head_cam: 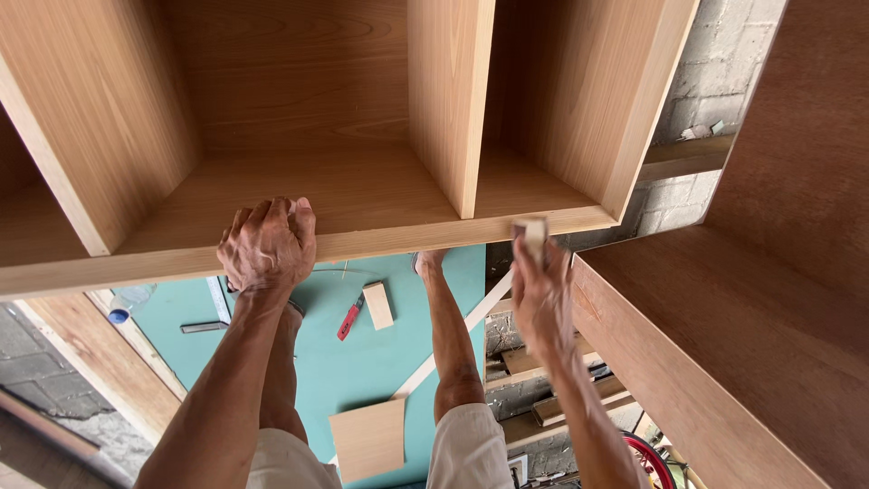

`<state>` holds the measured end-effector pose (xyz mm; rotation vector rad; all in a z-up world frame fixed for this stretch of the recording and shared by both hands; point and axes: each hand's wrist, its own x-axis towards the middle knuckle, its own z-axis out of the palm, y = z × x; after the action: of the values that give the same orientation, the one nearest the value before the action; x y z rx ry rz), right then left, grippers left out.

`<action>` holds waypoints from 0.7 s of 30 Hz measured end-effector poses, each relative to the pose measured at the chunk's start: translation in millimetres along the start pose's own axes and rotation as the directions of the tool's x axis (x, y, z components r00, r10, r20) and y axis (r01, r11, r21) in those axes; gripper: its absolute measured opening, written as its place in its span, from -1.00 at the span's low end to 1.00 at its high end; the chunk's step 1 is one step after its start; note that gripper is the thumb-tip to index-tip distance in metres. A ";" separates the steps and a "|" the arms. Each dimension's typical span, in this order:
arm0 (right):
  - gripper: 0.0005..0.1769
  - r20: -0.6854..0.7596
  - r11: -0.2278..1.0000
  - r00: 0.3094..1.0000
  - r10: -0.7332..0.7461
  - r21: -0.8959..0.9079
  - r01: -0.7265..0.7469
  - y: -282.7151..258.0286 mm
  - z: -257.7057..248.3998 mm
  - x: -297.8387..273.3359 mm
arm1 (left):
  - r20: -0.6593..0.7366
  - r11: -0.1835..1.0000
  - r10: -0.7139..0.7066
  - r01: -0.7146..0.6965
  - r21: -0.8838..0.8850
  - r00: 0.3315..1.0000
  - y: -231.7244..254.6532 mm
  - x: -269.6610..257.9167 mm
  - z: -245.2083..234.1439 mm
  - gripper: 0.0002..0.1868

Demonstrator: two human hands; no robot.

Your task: The person sands the edges and corners of a wooden shelf unit using a sanding block, then handles small pieces of wood and a cloth.

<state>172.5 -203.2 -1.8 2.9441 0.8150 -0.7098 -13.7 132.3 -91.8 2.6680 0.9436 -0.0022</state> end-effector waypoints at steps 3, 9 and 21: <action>-0.67 0.050 0.999 0.999 0.012 0.040 -0.014 4.6 1.5 -12.2 | 0.038 0.999 -0.014 0.013 0.031 0.999 0.1 -5.9 -2.0 -0.64; -0.67 0.009 0.999 1.000 0.008 0.048 -0.008 0.1 -15.9 -2.8 | 0.065 0.998 -0.023 0.019 0.052 0.998 -0.9 -2.9 -3.4 -0.61; -0.69 -0.048 0.998 0.998 -0.050 0.025 0.051 11.3 -21.6 8.8 | 0.021 0.991 0.085 -0.087 0.102 0.996 -4.6 -4.6 -6.6 -0.69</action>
<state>193.9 -206.0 12.5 2.9846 0.8937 -0.6615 -20.8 134.8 -86.4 2.7970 0.8444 -0.0553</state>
